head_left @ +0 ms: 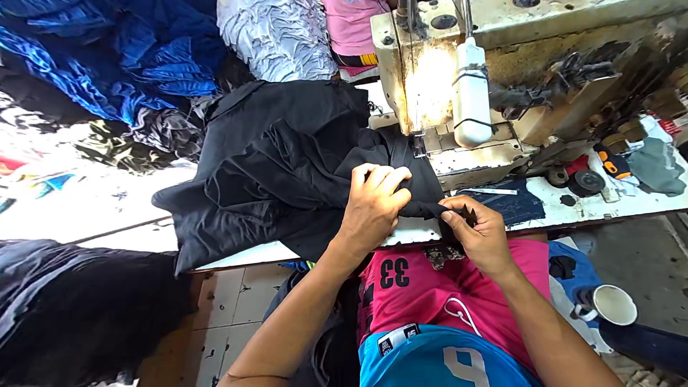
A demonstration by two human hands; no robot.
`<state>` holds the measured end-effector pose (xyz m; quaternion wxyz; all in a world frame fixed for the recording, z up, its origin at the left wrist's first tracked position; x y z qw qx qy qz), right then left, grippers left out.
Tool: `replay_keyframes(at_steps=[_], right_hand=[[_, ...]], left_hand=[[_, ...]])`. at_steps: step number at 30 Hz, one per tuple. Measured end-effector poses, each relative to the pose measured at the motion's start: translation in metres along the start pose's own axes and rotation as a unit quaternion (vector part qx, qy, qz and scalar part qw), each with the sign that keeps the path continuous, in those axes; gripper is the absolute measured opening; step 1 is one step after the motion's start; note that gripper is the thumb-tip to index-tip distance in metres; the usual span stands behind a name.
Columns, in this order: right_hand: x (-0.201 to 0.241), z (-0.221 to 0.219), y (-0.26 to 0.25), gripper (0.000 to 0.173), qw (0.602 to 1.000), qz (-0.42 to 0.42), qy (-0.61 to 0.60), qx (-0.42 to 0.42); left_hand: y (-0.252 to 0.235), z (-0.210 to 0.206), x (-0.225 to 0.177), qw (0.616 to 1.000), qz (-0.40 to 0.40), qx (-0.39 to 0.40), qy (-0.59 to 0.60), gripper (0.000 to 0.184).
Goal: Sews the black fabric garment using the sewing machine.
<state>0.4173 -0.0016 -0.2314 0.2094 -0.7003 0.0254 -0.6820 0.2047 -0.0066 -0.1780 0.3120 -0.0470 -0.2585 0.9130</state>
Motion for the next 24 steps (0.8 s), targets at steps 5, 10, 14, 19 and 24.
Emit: replay_keyframes(at_steps=[5, 10, 14, 19, 24], right_hand=[[-0.008, -0.005, -0.023, 0.014, 0.999, -0.034, -0.017, 0.000], [-0.004, -0.011, -0.040, 0.014, 0.999, 0.013, 0.038, 0.004], [0.003, -0.009, -0.045, 0.016, 0.995, 0.042, 0.090, 0.028], [0.016, -0.006, -0.050, 0.018, 0.997, 0.062, 0.031, 0.036], [0.021, -0.006, -0.051, 0.017, 0.998, 0.053, 0.001, 0.024]], left_hand=[[-0.016, 0.006, 0.016, 1.000, 0.008, 0.001, -0.030, 0.016], [-0.025, 0.013, 0.032, 0.999, 0.016, 0.039, 0.017, 0.016], [-0.016, 0.032, 0.023, 0.990, 0.084, 0.089, 0.063, 0.027], [-0.017, -0.003, -0.018, 0.986, 0.091, -0.116, 0.081, 0.041], [-0.021, -0.028, -0.006, 0.981, 0.070, -0.174, 0.053, 0.027]])
Point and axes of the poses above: each hand's wrist, its own y-axis away from the middle knuckle, its own z-axis out of the back of the hand, x = y × z, the point moved 3 cm from there along -y, towards the middle knuckle, and after that the axes turned 4 degrees about -z, right-handed, at the moved point
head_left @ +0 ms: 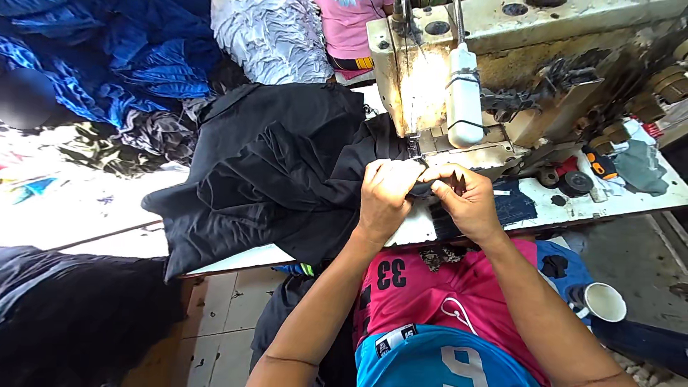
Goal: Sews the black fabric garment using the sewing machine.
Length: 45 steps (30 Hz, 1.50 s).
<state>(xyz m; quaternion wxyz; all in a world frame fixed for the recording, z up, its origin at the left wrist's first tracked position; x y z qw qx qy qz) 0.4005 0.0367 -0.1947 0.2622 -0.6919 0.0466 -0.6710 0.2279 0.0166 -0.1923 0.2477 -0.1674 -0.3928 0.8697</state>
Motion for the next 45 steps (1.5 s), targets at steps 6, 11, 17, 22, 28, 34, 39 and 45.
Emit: replay_keyframes(at_steps=[6, 11, 17, 22, 28, 34, 39, 45], right_hand=[[-0.015, -0.001, 0.013, 0.015, 0.999, -0.029, -0.026, -0.014], [-0.024, -0.003, 0.018, 0.015, 0.999, -0.024, -0.027, -0.026], [-0.022, -0.008, 0.004, 0.016, 0.998, -0.029, 0.010, -0.046], [-0.021, -0.015, -0.007, 0.016, 0.998, -0.012, 0.042, -0.053], [-0.022, -0.017, -0.009, 0.018, 0.994, 0.011, 0.100, -0.041], [-0.005, -0.012, -0.016, 0.014, 0.979, 0.024, 0.201, 0.023], [0.016, 0.001, 0.009, 0.014, 0.959, 0.065, 0.192, 0.201], [0.011, 0.013, 0.072, 0.019, 0.975, 0.048, 0.144, 0.162]], left_hand=[[-0.008, 0.019, 0.013, 0.994, -0.067, 0.087, -0.011, 0.025], [-0.003, 0.024, 0.017, 0.987, -0.081, 0.135, -0.019, 0.030], [-0.010, 0.020, 0.030, 0.989, -0.066, 0.127, -0.025, 0.029], [-0.021, 0.025, 0.027, 0.988, -0.053, 0.142, 0.016, 0.019], [-0.025, 0.060, 0.043, 0.954, -0.079, 0.288, 0.000, 0.051], [-0.035, 0.136, 0.071, 0.973, -0.039, 0.226, 0.020, 0.042], [-0.009, 0.129, -0.010, 0.950, -0.064, 0.168, 0.256, 0.027], [0.036, 0.058, -0.039, 0.967, -0.082, 0.074, 0.230, 0.031]])
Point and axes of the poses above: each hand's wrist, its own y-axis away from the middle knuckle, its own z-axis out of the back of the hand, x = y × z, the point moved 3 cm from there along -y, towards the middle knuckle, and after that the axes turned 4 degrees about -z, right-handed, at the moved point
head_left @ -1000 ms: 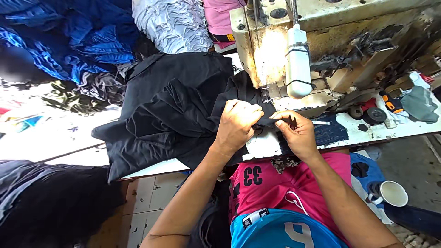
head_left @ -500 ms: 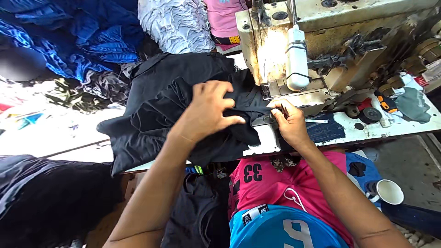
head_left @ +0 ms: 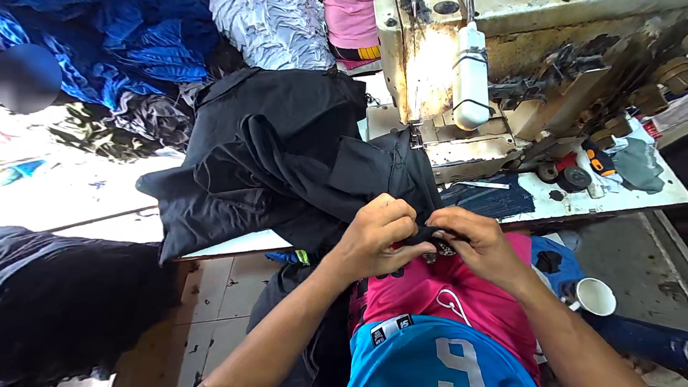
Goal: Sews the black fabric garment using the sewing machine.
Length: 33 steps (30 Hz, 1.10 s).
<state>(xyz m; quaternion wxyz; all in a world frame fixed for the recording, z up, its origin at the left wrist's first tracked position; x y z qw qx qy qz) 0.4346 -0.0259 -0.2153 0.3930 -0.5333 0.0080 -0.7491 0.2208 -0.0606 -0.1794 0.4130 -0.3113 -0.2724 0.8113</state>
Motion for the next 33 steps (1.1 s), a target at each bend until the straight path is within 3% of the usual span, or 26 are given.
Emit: replay_keyframes(at_steps=[2, 5, 7, 10, 16, 23, 33], right_hand=[[-0.002, -0.004, 0.008, 0.018, 0.999, -0.015, -0.012, -0.029], [0.000, -0.007, 0.013, 0.016, 0.996, -0.037, -0.027, -0.078], [0.001, -0.006, 0.014, 0.015, 0.993, -0.049, -0.040, -0.098], [0.003, -0.005, 0.015, 0.014, 0.990, -0.058, -0.069, -0.112], [0.006, -0.004, 0.017, 0.014, 0.984, -0.066, -0.097, -0.132], [-0.005, -0.006, 0.008, 0.014, 0.972, -0.094, -0.127, -0.175], [-0.033, -0.016, -0.035, 0.013, 0.960, -0.127, -0.150, -0.201]], left_hand=[[0.007, -0.024, 0.006, 0.992, 0.003, -0.045, -0.120, 0.036], [0.012, -0.042, 0.029, 0.974, 0.012, -0.037, -0.225, 0.044], [0.009, -0.035, 0.043, 0.969, 0.025, -0.011, -0.247, 0.034], [0.001, -0.013, 0.046, 0.961, 0.050, 0.051, -0.267, 0.013], [-0.015, 0.011, 0.026, 0.946, 0.065, 0.173, -0.266, 0.010], [-0.025, 0.014, 0.040, 0.946, 0.058, 0.181, -0.263, 0.011], [-0.042, 0.030, 0.093, 0.939, 0.033, 0.160, -0.302, 0.018]])
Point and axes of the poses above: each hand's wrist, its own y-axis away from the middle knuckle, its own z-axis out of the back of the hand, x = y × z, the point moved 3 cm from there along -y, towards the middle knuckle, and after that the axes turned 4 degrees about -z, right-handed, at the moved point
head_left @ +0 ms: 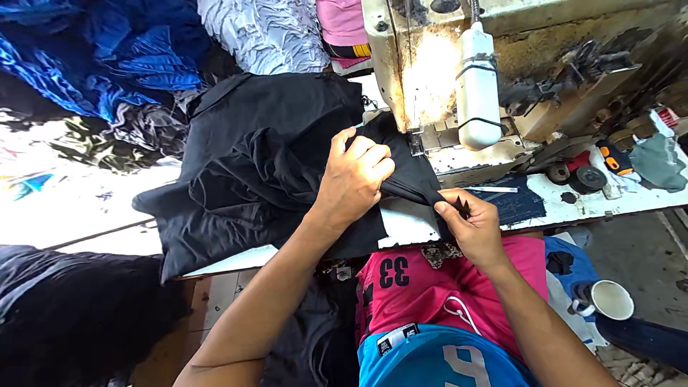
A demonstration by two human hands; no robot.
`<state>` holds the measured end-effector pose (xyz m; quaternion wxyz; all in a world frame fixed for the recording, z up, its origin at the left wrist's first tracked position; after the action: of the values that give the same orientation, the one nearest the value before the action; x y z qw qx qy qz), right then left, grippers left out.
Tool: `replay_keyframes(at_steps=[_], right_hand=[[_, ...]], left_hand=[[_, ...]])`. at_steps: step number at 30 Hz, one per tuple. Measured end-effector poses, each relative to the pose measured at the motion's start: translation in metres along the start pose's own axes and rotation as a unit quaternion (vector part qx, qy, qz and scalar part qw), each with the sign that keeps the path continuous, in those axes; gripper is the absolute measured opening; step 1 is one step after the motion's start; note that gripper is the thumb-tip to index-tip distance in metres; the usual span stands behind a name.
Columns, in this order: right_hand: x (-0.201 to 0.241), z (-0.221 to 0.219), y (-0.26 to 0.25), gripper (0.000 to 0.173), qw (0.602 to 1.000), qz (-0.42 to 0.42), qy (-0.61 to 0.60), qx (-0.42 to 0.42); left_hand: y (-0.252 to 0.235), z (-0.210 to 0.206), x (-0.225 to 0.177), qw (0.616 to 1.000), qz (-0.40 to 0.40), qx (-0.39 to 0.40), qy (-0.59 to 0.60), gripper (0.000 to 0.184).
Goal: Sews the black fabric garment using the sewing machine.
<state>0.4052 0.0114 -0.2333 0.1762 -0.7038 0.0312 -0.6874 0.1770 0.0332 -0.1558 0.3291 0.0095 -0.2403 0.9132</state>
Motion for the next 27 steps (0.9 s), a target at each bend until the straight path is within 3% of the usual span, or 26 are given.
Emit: replay_keyframes(at_steps=[7, 18, 22, 25, 27], right_hand=[[0.002, -0.009, -0.021, 0.014, 1.000, 0.020, 0.020, -0.003], [0.008, -0.013, -0.031, 0.015, 0.997, 0.049, 0.051, -0.006], [0.008, -0.014, -0.036, 0.015, 0.997, 0.054, 0.048, -0.002], [0.007, -0.014, -0.040, 0.016, 0.997, 0.062, 0.043, 0.008], [0.007, -0.013, -0.041, 0.016, 0.996, 0.066, 0.050, 0.016]], left_hand=[[0.004, -0.004, 0.026, 0.987, -0.049, -0.084, 0.125, 0.038], [-0.003, -0.007, 0.037, 0.992, -0.069, -0.038, 0.104, 0.032], [-0.008, 0.005, 0.034, 0.992, -0.076, 0.033, 0.097, 0.031], [-0.009, 0.022, 0.038, 0.988, -0.028, 0.128, 0.080, 0.033], [-0.007, 0.036, 0.050, 0.986, 0.000, 0.158, 0.062, 0.063]])
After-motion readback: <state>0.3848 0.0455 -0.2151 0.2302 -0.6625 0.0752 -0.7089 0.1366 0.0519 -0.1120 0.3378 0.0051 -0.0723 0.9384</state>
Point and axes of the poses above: each hand's wrist, its own y-axis away from the middle knuckle, its own z-axis out of the back of the hand, x = y × z, the point moved 3 cm from there along -y, towards the middle knuckle, and after that the axes turned 4 degrees about -z, right-handed, at the moved point
